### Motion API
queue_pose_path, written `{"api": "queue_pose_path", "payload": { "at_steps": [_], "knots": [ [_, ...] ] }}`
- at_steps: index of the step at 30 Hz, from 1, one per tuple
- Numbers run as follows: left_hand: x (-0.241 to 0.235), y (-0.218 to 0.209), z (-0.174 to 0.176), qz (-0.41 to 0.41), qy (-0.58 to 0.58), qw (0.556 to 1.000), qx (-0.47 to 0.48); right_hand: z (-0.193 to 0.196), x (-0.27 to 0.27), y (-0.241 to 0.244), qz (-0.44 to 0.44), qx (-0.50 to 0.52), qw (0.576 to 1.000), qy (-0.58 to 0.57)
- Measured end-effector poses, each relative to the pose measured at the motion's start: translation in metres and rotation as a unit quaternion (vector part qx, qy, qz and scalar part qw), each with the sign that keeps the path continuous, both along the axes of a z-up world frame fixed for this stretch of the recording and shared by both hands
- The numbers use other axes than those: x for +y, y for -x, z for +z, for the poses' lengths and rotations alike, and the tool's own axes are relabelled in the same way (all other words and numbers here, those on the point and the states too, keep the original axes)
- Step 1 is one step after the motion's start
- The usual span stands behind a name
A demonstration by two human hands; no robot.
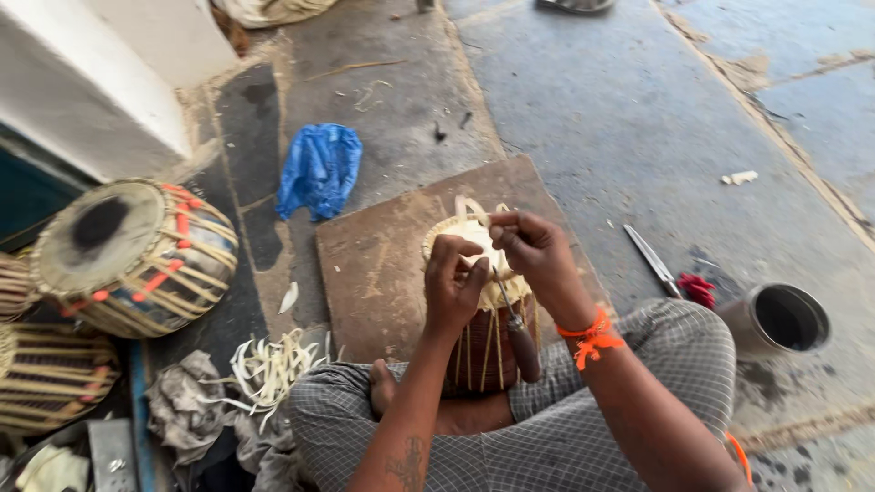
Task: The person is repairing a traditional drum by weaving a white strip around its rim. They use a metal tool to pull the strip through the existing weave and tighten it, working methodically around the drum's circumference.
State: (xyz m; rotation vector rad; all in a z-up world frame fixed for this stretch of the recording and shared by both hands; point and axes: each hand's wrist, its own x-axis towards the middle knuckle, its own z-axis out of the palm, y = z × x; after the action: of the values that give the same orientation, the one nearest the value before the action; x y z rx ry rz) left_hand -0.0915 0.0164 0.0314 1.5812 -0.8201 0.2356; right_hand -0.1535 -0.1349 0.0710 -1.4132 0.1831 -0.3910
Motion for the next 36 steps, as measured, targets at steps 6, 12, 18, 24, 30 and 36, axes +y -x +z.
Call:
{"api": "queue_pose_path", "payload": {
  "at_steps": [6, 12, 18, 24, 30, 36],
  "knots": [
    [0.022, -0.004, 0.007, -0.024, -0.004, 1.0, 0.005, 0.02, 0.021, 0.018, 0.044, -0.05, 0.976, 0.209],
    [0.011, -0.001, 0.0, -0.009, 0.02, 1.0, -0.014, 0.001, 0.022, 0.05, -0.049, 0.084, 0.961, 0.258],
    [0.006, -0.01, -0.023, -0.027, 0.021, 0.999, 0.037, -0.03, 0.008, 0.047, -0.043, 0.066, 0.986, 0.149],
    [0.015, -0.01, -0.011, -0.041, -0.065, 0.997, 0.008, -0.01, 0.012, 0.03, 0.028, -0.056, 0.976, 0.21],
    [0.023, -0.004, -0.006, -0.021, -0.068, 0.996, -0.054, 0.008, 0.021, 0.039, -0.015, -0.003, 0.962, 0.271],
    [0.017, 0.001, 0.003, -0.018, -0.05, 0.997, -0.061, 0.014, 0.018, 0.042, -0.02, 0.022, 0.955, 0.295]
  ]
}}
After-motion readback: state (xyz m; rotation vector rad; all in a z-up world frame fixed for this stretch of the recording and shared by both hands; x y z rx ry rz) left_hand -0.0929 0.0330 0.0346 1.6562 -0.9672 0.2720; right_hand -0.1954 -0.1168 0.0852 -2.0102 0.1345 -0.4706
